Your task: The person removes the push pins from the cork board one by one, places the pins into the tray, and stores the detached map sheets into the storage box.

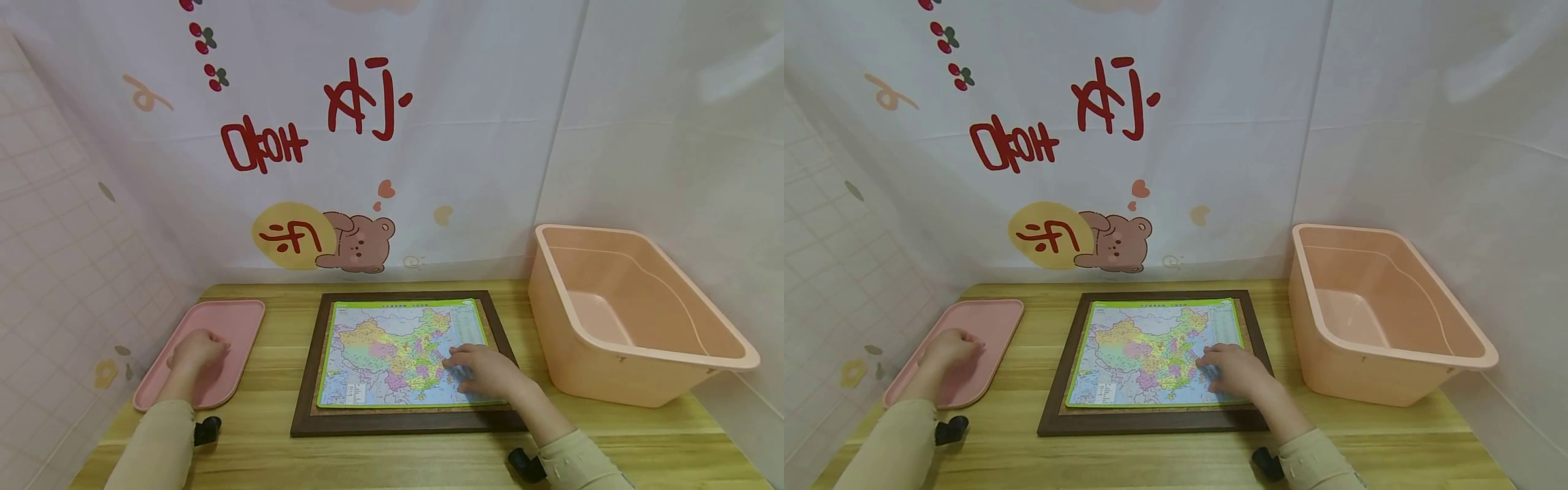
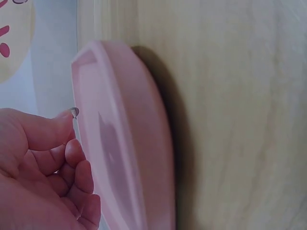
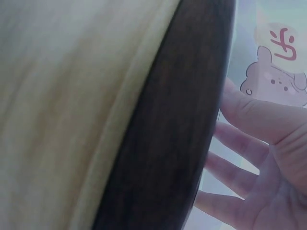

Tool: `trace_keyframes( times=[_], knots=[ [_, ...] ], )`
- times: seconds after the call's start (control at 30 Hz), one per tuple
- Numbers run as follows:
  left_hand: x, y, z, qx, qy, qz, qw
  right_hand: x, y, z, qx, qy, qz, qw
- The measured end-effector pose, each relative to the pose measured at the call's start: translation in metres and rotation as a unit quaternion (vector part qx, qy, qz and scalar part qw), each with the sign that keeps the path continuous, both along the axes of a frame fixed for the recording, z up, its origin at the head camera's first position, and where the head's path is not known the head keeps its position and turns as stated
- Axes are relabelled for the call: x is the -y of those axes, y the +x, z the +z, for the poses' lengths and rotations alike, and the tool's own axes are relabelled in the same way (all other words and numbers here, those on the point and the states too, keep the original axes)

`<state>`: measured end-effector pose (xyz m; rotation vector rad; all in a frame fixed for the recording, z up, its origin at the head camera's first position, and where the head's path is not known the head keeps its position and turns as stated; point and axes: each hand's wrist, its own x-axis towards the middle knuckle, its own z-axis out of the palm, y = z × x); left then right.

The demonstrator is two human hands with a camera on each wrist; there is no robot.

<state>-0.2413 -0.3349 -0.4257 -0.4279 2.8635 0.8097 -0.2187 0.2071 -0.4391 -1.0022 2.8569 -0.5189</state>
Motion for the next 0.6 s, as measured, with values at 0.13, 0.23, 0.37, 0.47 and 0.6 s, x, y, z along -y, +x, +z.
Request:
trace_keyframes(
  times=[0.13,0.23,0.37,0.47,0.6],
  knots=[
    [0.0005,0.0014,0.0006,0.011,0.003,-0.008,0.9999,-0.0003,0.0002,0.0001,0.003,-0.006,0.001,1.0000],
    [0.0002,0.0021,0.0017,0.016,0.002,-0.013,0.9998,-0.0005,-0.0006,-0.0010,0.000,-0.001,0.002,1.0000],
    [0.0007,0.0033,0.0019,0.019,0.001,-0.018,0.9997,-0.0010,-0.0026,-0.0037,-0.005,0.004,0.000,1.0000],
    [0.0017,0.0033,0.0010,0.020,0.001,-0.020,0.9996,-0.0014,-0.0036,-0.0052,-0.007,0.002,0.001,1.0000],
    [0.0028,0.0025,-0.0011,0.022,-0.001,-0.025,0.9994,-0.0018,-0.0036,-0.0052,-0.008,-0.002,0.005,0.9999]
  ],
)
